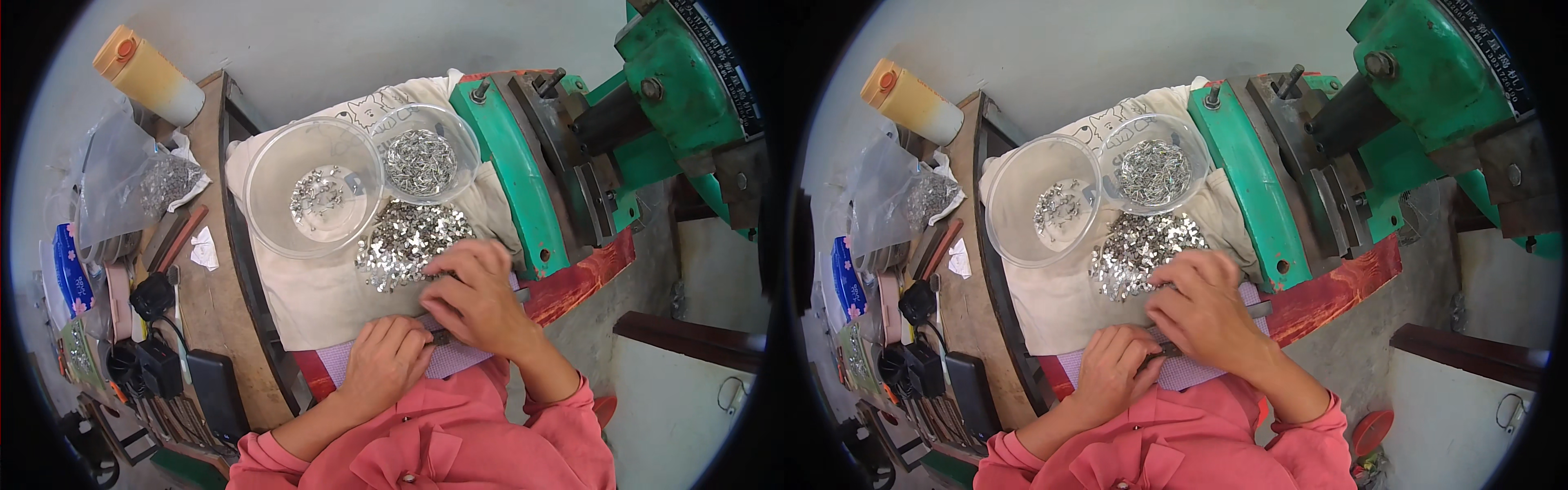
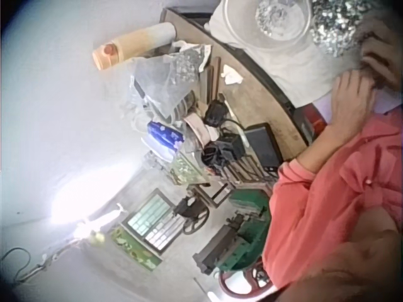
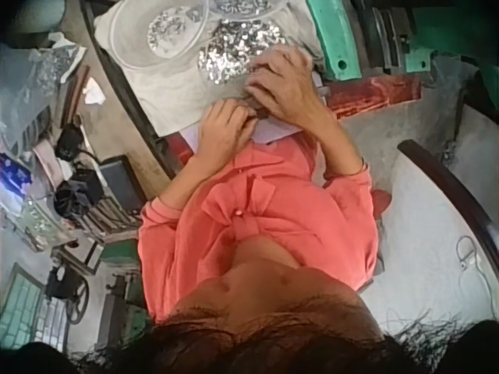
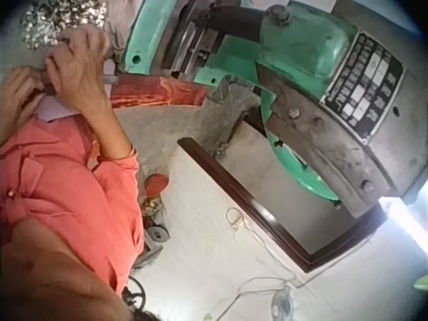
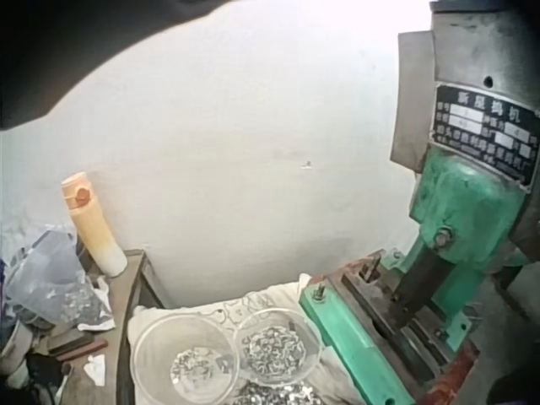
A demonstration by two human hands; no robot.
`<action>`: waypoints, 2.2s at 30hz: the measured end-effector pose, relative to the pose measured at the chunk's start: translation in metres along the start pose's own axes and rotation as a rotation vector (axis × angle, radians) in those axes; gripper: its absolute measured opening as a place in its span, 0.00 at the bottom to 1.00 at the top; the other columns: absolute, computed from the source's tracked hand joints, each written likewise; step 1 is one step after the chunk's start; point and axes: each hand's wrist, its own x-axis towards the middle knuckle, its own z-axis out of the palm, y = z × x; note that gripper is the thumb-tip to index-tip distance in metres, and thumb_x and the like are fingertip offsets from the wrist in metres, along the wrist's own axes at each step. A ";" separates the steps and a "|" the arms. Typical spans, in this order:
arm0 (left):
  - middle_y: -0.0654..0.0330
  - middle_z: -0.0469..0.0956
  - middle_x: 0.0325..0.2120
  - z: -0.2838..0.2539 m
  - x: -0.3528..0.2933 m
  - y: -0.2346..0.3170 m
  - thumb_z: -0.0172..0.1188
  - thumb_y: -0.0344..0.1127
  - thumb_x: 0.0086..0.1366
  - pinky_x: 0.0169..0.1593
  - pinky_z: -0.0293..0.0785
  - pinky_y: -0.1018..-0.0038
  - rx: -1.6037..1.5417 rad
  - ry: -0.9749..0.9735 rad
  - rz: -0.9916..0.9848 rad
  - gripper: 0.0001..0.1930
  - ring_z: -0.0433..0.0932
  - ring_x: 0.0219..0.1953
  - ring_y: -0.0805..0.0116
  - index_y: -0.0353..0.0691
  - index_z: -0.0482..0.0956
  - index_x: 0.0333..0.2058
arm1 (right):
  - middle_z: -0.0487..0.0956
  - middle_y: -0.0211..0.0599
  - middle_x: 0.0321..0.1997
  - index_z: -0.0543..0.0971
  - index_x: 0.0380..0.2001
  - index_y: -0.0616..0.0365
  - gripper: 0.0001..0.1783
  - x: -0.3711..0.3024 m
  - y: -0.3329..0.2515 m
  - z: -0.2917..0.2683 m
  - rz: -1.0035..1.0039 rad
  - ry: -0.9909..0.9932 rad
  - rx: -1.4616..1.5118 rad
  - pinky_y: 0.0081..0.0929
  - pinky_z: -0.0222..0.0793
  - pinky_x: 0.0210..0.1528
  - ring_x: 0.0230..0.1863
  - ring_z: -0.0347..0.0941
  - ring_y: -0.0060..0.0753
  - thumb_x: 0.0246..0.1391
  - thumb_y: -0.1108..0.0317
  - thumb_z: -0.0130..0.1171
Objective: The person assembles small metal components by hand, placing them into a green manual press machine. They operate the machine's lever to process the parts and then transfer the finished items into a clear plastic container. The process is repeated multiple times throughout the clip.
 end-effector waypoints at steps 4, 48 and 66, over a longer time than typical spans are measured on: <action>0.58 0.77 0.38 -0.004 -0.001 0.000 0.72 0.31 0.51 0.40 0.68 0.64 -0.048 -0.024 -0.016 0.18 0.76 0.39 0.57 0.41 0.75 0.40 | 0.77 0.28 0.45 0.80 0.30 0.52 0.09 -0.025 -0.008 -0.019 0.059 -0.073 0.062 0.44 0.55 0.60 0.52 0.70 0.39 0.45 0.68 0.70; 0.59 0.77 0.35 -0.031 -0.027 -0.015 0.72 0.27 0.49 0.43 0.71 0.62 -0.041 0.041 -0.175 0.12 0.75 0.40 0.56 0.40 0.80 0.32 | 0.78 0.24 0.38 0.83 0.31 0.50 0.09 -0.048 -0.026 -0.010 0.093 -0.088 0.029 0.42 0.58 0.58 0.45 0.74 0.33 0.46 0.65 0.73; 0.57 0.78 0.36 -0.031 -0.026 -0.016 0.75 0.29 0.47 0.44 0.72 0.62 -0.027 0.000 -0.113 0.17 0.75 0.41 0.53 0.39 0.77 0.35 | 0.77 0.24 0.40 0.82 0.31 0.46 0.07 -0.037 -0.038 0.012 0.022 -0.161 0.052 0.45 0.59 0.61 0.48 0.73 0.30 0.46 0.65 0.68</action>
